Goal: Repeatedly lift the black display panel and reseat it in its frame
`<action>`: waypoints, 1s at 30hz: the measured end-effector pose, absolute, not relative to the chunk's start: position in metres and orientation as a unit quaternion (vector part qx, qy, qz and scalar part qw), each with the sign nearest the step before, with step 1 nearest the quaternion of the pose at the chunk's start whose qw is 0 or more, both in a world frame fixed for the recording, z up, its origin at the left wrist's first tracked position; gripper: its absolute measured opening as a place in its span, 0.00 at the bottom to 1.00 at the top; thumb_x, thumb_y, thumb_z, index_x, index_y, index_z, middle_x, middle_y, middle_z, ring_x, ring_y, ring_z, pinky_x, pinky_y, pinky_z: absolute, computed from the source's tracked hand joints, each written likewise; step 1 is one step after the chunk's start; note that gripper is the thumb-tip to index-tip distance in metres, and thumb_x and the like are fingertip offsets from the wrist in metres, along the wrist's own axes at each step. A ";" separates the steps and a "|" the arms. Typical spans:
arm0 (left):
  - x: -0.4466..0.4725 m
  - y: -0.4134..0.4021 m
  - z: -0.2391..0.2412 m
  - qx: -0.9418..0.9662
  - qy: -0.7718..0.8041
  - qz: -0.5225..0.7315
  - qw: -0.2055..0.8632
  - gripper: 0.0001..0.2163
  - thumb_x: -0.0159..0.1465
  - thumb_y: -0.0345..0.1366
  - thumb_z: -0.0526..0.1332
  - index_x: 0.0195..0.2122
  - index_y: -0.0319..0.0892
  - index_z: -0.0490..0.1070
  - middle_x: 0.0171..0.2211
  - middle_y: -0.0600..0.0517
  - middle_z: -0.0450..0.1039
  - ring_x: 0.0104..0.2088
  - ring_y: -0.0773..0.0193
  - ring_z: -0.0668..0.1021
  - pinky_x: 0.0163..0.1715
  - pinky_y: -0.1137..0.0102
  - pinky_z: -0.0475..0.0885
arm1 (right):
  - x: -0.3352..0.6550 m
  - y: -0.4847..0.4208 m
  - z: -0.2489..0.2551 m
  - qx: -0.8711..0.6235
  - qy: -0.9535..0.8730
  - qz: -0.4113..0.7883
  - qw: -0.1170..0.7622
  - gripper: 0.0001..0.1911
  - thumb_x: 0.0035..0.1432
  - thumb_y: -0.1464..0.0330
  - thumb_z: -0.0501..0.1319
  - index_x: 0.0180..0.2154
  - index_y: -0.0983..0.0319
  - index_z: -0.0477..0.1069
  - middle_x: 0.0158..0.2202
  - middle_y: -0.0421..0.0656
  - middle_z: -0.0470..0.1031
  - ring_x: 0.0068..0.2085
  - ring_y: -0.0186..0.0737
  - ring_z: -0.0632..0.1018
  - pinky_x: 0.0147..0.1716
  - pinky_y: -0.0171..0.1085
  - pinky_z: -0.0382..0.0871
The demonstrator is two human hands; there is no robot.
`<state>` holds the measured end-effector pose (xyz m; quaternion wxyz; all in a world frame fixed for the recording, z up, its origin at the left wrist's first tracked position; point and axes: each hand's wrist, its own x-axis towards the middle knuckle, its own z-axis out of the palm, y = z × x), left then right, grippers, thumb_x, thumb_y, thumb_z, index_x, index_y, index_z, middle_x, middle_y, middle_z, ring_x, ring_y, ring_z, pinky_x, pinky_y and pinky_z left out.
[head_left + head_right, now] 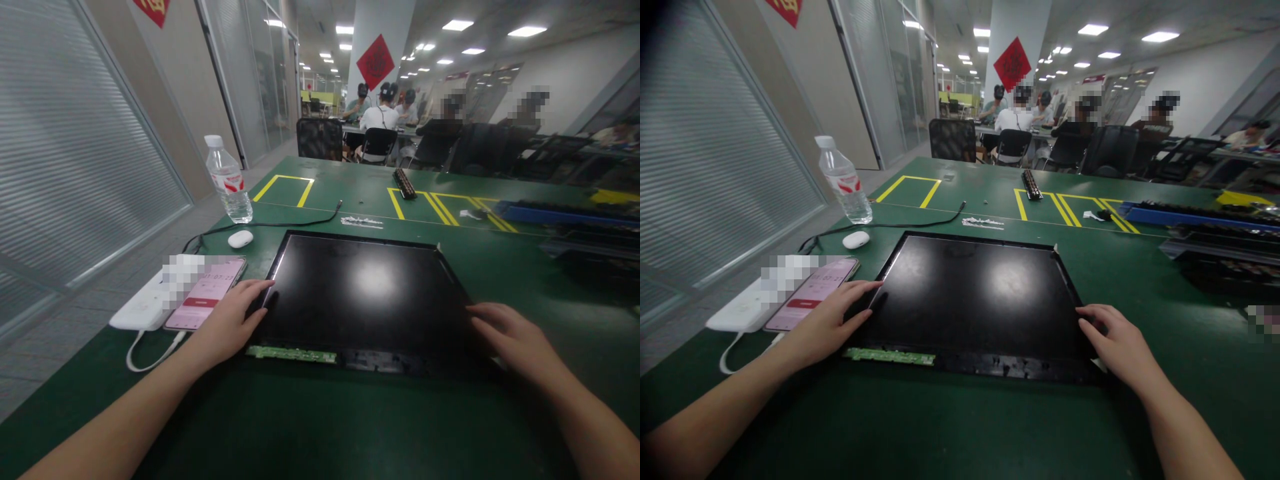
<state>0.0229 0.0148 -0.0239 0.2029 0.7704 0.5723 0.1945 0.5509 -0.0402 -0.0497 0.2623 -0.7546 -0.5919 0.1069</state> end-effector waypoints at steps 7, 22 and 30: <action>0.016 0.009 -0.016 0.766 0.573 0.137 0.259 0.41 0.60 0.52 0.67 0.73 0.42 0.63 0.73 0.36 0.63 0.71 0.36 0.68 0.69 0.43 0.63 | 0.550 -0.040 -0.048 -0.754 -0.592 0.117 0.259 0.22 0.53 0.50 0.59 0.40 0.55 0.82 0.47 0.49 0.83 0.41 0.54 0.82 0.43 0.52 0.77; 0.008 0.013 -0.015 0.752 0.575 0.185 0.265 0.29 0.65 0.49 0.59 0.66 0.47 0.73 0.69 0.42 0.73 0.68 0.39 0.74 0.66 0.43 0.69 | 0.546 -0.041 -0.042 -0.758 -0.585 0.124 0.261 0.22 0.52 0.49 0.59 0.39 0.55 0.82 0.47 0.49 0.83 0.39 0.54 0.82 0.40 0.52 0.77; 0.016 0.013 -0.007 0.708 0.626 0.226 0.235 0.30 0.63 0.62 0.60 0.58 0.49 0.78 0.57 0.41 0.83 0.55 0.36 0.84 0.49 0.47 0.82 | 0.546 -0.041 -0.039 -0.757 -0.588 0.123 0.257 0.22 0.52 0.49 0.59 0.39 0.54 0.83 0.47 0.49 0.83 0.41 0.55 0.83 0.45 0.53 0.78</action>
